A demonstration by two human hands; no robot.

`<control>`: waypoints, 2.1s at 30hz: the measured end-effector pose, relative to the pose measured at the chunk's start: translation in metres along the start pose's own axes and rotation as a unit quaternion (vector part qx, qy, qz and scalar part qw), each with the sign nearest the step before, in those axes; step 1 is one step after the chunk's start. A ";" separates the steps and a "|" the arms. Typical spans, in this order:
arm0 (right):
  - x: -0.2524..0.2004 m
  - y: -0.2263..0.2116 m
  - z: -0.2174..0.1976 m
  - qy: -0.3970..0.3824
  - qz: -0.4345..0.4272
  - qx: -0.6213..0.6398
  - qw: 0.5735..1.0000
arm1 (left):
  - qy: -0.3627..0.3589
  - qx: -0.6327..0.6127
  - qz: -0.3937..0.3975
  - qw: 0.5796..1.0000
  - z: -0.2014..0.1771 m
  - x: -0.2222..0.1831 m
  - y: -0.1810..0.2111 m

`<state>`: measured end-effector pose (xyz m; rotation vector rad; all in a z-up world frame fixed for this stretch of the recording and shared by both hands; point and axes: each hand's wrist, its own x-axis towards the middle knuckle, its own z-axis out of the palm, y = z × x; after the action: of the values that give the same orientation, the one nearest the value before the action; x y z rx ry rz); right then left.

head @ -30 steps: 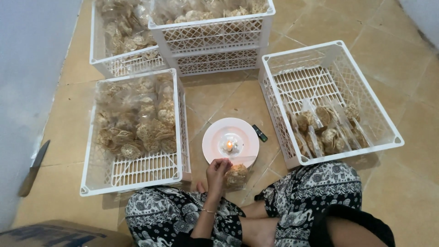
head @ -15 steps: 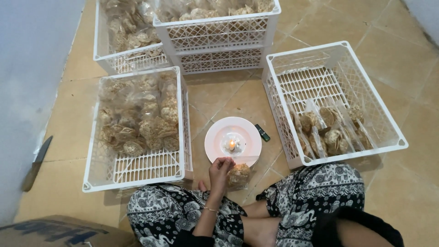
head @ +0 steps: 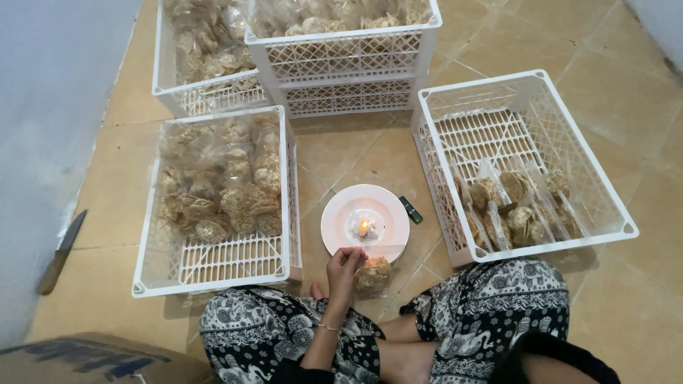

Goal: Sealing plastic bags containing food items by manually holding the edges over a candle flame and then placing the sealed bags into plastic crates.

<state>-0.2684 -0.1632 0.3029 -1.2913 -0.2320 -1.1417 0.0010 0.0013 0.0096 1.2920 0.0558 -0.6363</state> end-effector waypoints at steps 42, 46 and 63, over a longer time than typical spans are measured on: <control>-0.133 0.356 -0.026 0.174 0.544 -0.161 0.805 | 0.050 0.013 -0.144 0.988 0.007 0.042 0.010; -0.139 0.361 -0.027 0.189 0.543 -0.165 0.801 | 0.048 -0.003 -0.141 0.989 0.006 0.048 0.003; -0.144 0.362 -0.026 0.199 0.552 -0.156 0.795 | 0.031 -0.005 -0.152 0.988 -0.006 0.057 -0.003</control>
<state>-0.0721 -0.1612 -0.0348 -1.1223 0.9699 -0.3783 0.0482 -0.0170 -0.0163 1.3043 0.3116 -0.8532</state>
